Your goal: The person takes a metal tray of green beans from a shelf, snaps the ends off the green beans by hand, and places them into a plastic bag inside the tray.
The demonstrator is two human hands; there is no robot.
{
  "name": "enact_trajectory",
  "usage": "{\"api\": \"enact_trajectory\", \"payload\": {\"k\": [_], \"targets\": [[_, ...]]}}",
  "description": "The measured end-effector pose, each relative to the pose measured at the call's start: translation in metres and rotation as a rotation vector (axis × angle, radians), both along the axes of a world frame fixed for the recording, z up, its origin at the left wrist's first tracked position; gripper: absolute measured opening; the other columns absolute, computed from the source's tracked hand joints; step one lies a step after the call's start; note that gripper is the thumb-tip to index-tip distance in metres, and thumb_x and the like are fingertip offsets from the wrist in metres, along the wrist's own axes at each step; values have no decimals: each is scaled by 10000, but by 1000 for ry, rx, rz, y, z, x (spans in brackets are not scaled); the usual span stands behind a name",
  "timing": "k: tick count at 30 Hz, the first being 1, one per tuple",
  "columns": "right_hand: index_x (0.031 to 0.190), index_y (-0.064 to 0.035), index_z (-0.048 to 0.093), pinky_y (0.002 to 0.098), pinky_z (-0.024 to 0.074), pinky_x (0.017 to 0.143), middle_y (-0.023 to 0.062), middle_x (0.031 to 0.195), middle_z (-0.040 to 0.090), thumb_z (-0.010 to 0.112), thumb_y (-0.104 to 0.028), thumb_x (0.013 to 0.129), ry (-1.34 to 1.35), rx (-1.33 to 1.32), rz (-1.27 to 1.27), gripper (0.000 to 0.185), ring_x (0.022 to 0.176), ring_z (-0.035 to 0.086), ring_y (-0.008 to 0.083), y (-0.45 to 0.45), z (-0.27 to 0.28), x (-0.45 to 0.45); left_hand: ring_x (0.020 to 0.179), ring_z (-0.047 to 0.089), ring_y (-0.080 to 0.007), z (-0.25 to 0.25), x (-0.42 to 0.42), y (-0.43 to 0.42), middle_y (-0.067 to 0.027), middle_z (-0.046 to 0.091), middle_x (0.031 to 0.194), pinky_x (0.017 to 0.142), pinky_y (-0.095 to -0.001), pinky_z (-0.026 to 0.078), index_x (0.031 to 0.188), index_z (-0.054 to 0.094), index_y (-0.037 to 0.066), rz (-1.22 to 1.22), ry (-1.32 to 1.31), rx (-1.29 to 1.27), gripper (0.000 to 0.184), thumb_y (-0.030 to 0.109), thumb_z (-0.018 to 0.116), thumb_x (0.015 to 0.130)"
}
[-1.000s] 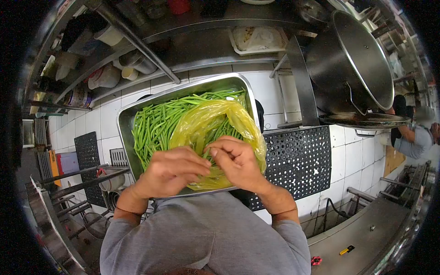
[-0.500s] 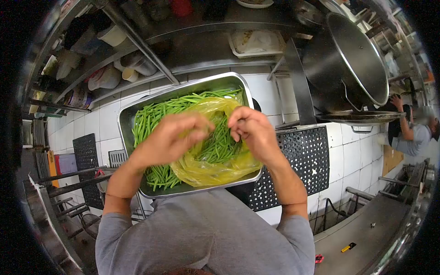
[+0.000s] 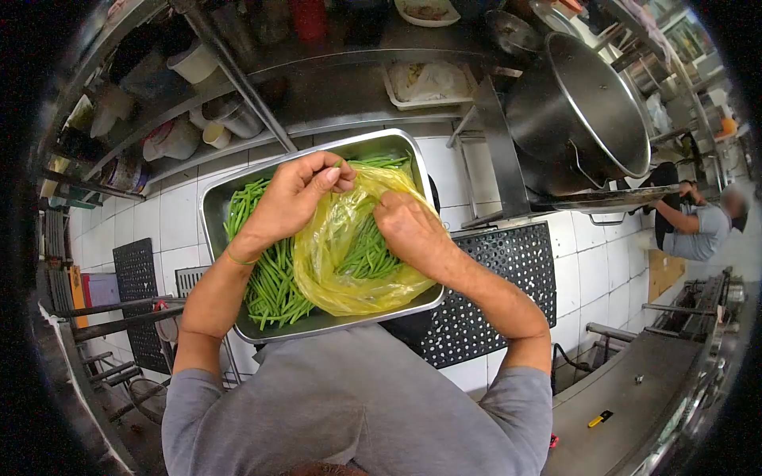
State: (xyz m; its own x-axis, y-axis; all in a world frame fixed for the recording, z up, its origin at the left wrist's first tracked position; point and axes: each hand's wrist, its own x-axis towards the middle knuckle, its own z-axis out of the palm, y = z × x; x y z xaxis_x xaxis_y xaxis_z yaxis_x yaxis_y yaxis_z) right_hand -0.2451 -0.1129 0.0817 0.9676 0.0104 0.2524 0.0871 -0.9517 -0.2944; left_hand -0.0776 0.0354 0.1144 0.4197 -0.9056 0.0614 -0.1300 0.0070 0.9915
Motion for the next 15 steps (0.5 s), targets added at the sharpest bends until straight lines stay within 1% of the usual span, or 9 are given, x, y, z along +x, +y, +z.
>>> {"api": "enact_trajectory", "payload": {"k": [4,6,7,9,10,12,13,14,15], "targets": [[891,24,658,436,511,677,168,794,586,622,39,743,-21,84,10,153,747,611,366,7,14,-4,872,624,-120,23,-4,7,-74,636,961,817,-271,510,1093,541,-26,-13,99,-18,210,151,439,1042],[931,25,690,379,481,590,132,714,571,666,5,794,-155,372,51,140,645,589,272,12,31,-7,839,607,-107,22,-2,9,-57,615,938,805,-259,500,1099,525,4,-8,71,-25,175,137,427,1043],[931,25,690,379,481,590,132,714,571,666,5,794,-154,368,49,140,645,589,272,14,43,-8,830,593,-101,20,0,11,-42,606,934,787,-250,488,1093,530,12,-20,88,-3,170,148,442,1040],[939,26,709,294,397,489,67,662,568,686,-21,848,-87,667,-65,105,544,513,145,15,64,-10,820,579,-94,19,-1,12,-27,597,929,769,-241,476,1087,534,20,-29,107,17,166,159,457,1037],[939,26,709,294,397,489,67,662,568,686,-21,848,-85,664,-62,105,544,513,145,14,66,-11,879,556,-87,19,-4,12,-31,597,955,799,-238,462,1083,551,20,-101,169,40,172,161,469,1028],[986,31,705,203,338,472,27,660,601,708,-87,882,112,1526,-178,158,538,464,69,11,70,-11,937,532,-79,21,-11,12,-36,596,980,828,-235,448,1079,567,20,-167,228,58,177,163,482,1018],[994,16,705,182,319,467,33,740,648,696,-91,901,117,1692,-100,142,559,481,51,6,65,-11,942,523,-79,23,-16,12,-31,587,976,837,-242,446,1104,579,22,-234,139,21,192,171,499,1013],[994,16,705,182,319,467,33,740,648,696,-91,901,119,1689,-96,142,559,481,51,6,64,-8,947,514,-79,24,-18,12,-26,578,972,847,-248,443,1128,591,23,-302,50,-16,212,180,516,1007],[969,13,701,191,326,453,54,744,652,688,-77,898,116,1791,-117,116,540,481,60,7,63,-5,864,511,-65,38,-19,15,-1,568,907,773,-228,442,1152,616,34,-361,156,85,243,208,527,1009]]}}
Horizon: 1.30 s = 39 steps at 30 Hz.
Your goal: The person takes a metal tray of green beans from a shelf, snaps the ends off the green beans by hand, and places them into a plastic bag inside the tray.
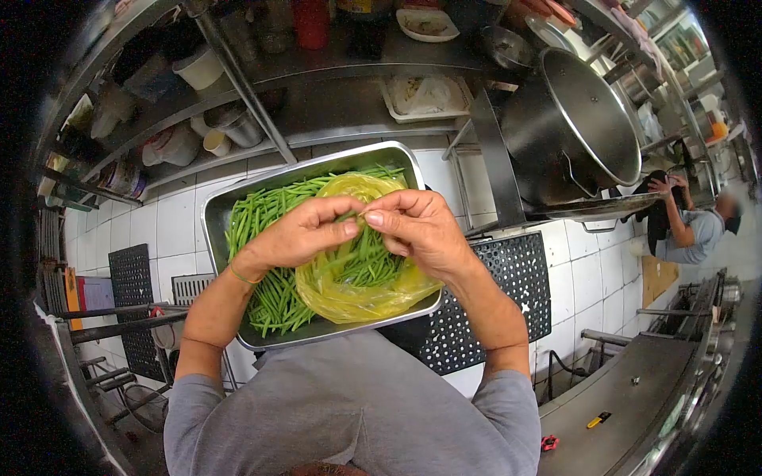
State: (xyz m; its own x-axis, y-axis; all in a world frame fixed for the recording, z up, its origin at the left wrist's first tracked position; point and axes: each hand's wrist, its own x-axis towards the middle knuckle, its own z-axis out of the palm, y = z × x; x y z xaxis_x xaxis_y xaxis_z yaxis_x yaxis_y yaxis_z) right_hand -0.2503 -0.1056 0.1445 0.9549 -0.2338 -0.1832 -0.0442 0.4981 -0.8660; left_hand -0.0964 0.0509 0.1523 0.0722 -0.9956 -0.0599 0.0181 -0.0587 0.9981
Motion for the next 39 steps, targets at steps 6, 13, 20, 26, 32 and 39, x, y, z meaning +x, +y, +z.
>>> {"api": "enact_trajectory", "payload": {"k": [6,13,20,26,32,39], "targets": [[945,2,699,200,365,454,88,760,665,681,-78,900,18,66,-53,93,532,502,82,6,-7,6,654,435,-35,-7,-2,2,63,508,738,583,-215,371,1034,646,32,-34,109,94,270,272,524,1019],[904,16,701,299,435,505,78,717,600,708,-9,834,-131,-1193,-122,75,569,549,166,-4,-9,-8,614,427,-26,-25,0,-4,75,522,731,548,-206,377,927,637,83,2,43,189,277,313,510,1014],[940,-2,627,378,475,530,111,730,571,697,29,796,-352,-1503,-365,162,595,588,281,11,-26,0,605,412,-25,-29,-4,-7,77,503,719,540,-206,374,914,624,88,7,62,208,299,332,490,1020],[968,17,614,279,422,488,56,729,566,651,26,842,-84,-1205,-467,131,563,545,157,18,-27,6,577,373,-36,-23,-5,-5,59,480,723,532,-210,352,892,587,82,53,223,210,327,353,473,1035],[976,3,578,266,447,580,67,819,592,548,1,869,-159,162,-402,112,637,529,136,-11,-36,-4,594,406,-58,-25,1,2,34,504,736,552,-222,387,891,591,84,122,427,160,328,359,481,1033],[992,6,619,265,454,618,53,853,607,512,-48,932,-69,208,-62,134,696,537,112,-8,-52,-15,589,402,-51,-21,9,3,42,519,762,546,-217,389,876,592,92,137,391,178,330,360,480,1034]]}}
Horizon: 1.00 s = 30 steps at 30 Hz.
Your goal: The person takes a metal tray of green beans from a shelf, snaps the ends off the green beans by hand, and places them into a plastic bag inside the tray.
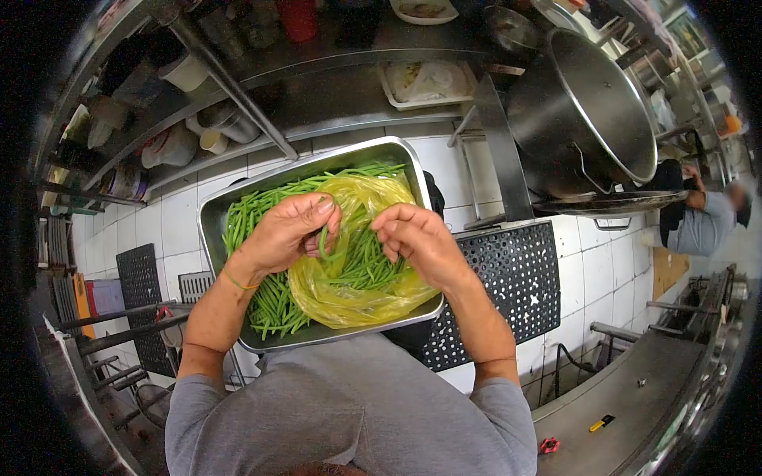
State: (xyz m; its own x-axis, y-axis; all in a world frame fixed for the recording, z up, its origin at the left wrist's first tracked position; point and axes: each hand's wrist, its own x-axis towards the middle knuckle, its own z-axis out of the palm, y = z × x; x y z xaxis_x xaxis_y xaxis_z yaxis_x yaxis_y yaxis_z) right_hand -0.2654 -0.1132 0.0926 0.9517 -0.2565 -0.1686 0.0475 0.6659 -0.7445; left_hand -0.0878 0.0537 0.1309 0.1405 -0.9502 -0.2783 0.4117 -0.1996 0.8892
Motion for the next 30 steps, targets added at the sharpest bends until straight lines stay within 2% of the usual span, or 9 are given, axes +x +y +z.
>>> {"api": "enact_trajectory", "payload": {"k": [3,4,8,10,18,24,26,28,30], "targets": [[1138,2,641,223,452,657,-9,871,617,574,-202,990,180,-455,258,261,741,536,64,7,18,2,585,393,-48,1,-1,0,46,512,734,539,-212,371,872,589,93,-12,-37,-9,331,362,482,1033],[1138,2,641,223,452,657,-9,871,617,574,-202,990,180,-454,261,261,741,536,64,10,19,3,572,409,-41,-2,-1,0,42,524,722,525,-199,351,871,584,99,-19,-45,-3,335,374,481,1031],[1090,4,655,264,474,692,17,870,634,615,-139,965,71,-560,258,194,789,578,103,21,23,10,573,370,-37,3,-5,-3,70,439,653,522,-209,327,861,587,97,-47,-135,-9,355,382,469,1037],[1039,7,666,295,480,696,69,871,642,627,-120,946,17,-901,257,162,792,606,151,20,22,12,568,365,-36,0,-5,-2,74,431,651,520,-207,323,859,586,98,-35,-163,-11,359,384,465,1038],[967,28,657,377,491,668,153,838,622,615,-32,897,-86,-1154,171,101,759,628,302,28,33,4,568,367,-30,-5,-5,-1,79,437,667,512,-204,317,856,582,92,-39,-219,-28,364,377,454,1043],[931,30,650,403,496,652,177,818,618,614,2,874,28,-1300,48,73,736,629,354,26,34,8,741,518,-118,0,-3,-3,-25,550,809,732,-269,449,813,531,65,-12,-308,-268,364,318,428,1054],[923,11,652,381,471,622,145,776,609,633,12,854,-10,-1347,59,71,682,607,310,23,30,7,829,575,-166,11,-3,-2,-71,568,827,835,-317,464,806,491,58,117,-28,-225,352,287,404,1059],[925,11,657,400,481,654,148,806,604,643,-2,840,-27,-1375,136,87,734,614,325,20,25,6,810,608,-188,4,9,2,-69,556,772,784,-347,511,850,481,56,84,-95,-267,323,287,399,1059],[920,7,672,417,485,684,146,826,584,658,-18,818,-48,-1522,238,106,782,611,328,23,21,5,713,603,-185,11,12,7,-40,501,696,636,-341,524,896,482,53,52,74,-197,298,289,401,1059]]}}
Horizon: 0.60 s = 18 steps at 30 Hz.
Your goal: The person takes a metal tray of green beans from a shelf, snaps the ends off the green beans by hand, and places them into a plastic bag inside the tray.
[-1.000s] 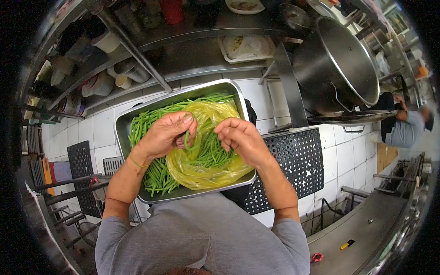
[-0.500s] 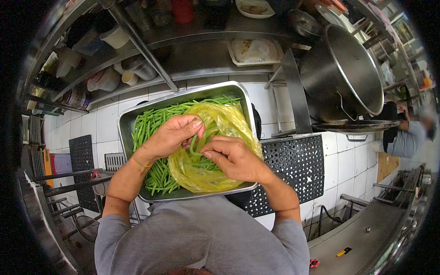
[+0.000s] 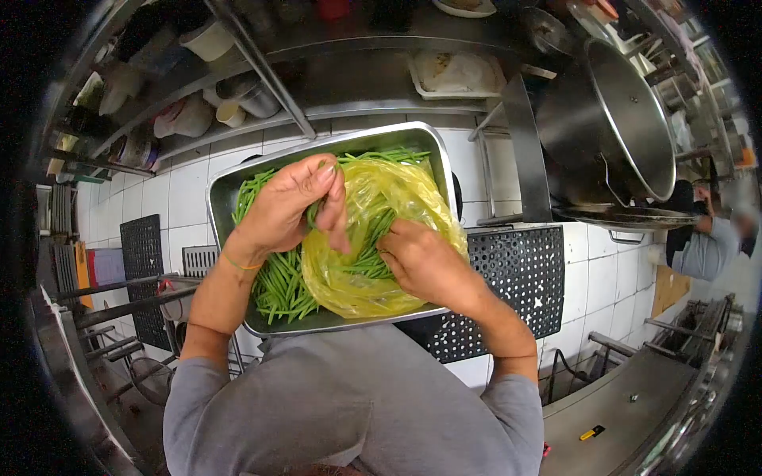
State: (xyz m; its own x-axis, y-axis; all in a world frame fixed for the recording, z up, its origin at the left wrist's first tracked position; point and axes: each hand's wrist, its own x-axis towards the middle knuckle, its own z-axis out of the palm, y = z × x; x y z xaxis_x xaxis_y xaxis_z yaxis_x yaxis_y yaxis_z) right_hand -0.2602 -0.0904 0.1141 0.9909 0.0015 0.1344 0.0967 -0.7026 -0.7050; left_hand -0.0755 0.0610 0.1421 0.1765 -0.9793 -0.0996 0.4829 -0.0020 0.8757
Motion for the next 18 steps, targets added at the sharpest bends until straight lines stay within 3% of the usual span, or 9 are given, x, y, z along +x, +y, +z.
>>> {"api": "enact_trajectory", "payload": {"k": [1,3,8,10,12,13,14,16,18], "targets": [[920,7,672,417,485,684,146,826,584,658,-18,818,2,0,6,106,782,611,328,2,-6,0,584,508,-125,2,-3,1,4,468,664,543,-270,461,921,495,56,42,50,25,332,342,399,1059],[893,8,684,425,482,693,141,829,567,673,-34,799,140,-219,43,104,798,604,333,6,-18,1,564,481,-114,-1,1,3,9,441,658,531,-272,455,920,493,58,62,41,5,334,345,398,1059],[884,4,697,389,478,665,131,804,565,696,-41,793,62,-84,62,102,747,591,308,-2,-2,-1,514,410,-81,-4,5,5,19,423,659,512,-258,435,920,487,62,176,50,-56,284,313,455,1046],[887,2,700,366,475,645,122,794,563,703,-44,794,55,-35,49,104,712,588,283,-7,13,-4,518,380,-66,0,4,6,32,434,665,503,-239,410,962,506,51,219,-102,19,219,260,525,1023],[918,10,702,294,444,595,77,788,581,711,-63,828,98,204,-37,116,638,556,167,-11,21,-8,519,376,-58,6,-2,4,38,433,660,499,-232,398,995,519,47,214,-110,53,194,237,555,1008],[918,10,702,294,444,595,77,788,581,711,-63,828,95,199,-43,116,638,556,167,-11,22,-8,520,372,-50,7,-5,3,44,432,654,496,-226,387,1029,532,42,210,-116,94,184,215,585,994],[939,29,697,274,439,598,55,792,575,697,-77,860,155,360,-105,132,646,543,136,-11,22,-9,520,372,-50,7,-4,3,44,432,654,496,-226,387,1029,532,42,204,-118,89,184,215,585,994],[959,48,692,254,434,601,33,796,570,683,-90,892,209,517,-176,154,655,530,105,-8,22,-10,519,400,-39,2,-2,4,49,448,647,486,-219,369,1089,541,35,189,40,53,208,201,606,981],[948,58,690,222,396,583,-11,795,556,655,-114,930,139,841,-307,176,633,477,60,-5,15,-7,513,413,-31,-2,0,3,51,473,649,468,-210,350,1109,550,24,206,103,32,239,201,625,968]]}}
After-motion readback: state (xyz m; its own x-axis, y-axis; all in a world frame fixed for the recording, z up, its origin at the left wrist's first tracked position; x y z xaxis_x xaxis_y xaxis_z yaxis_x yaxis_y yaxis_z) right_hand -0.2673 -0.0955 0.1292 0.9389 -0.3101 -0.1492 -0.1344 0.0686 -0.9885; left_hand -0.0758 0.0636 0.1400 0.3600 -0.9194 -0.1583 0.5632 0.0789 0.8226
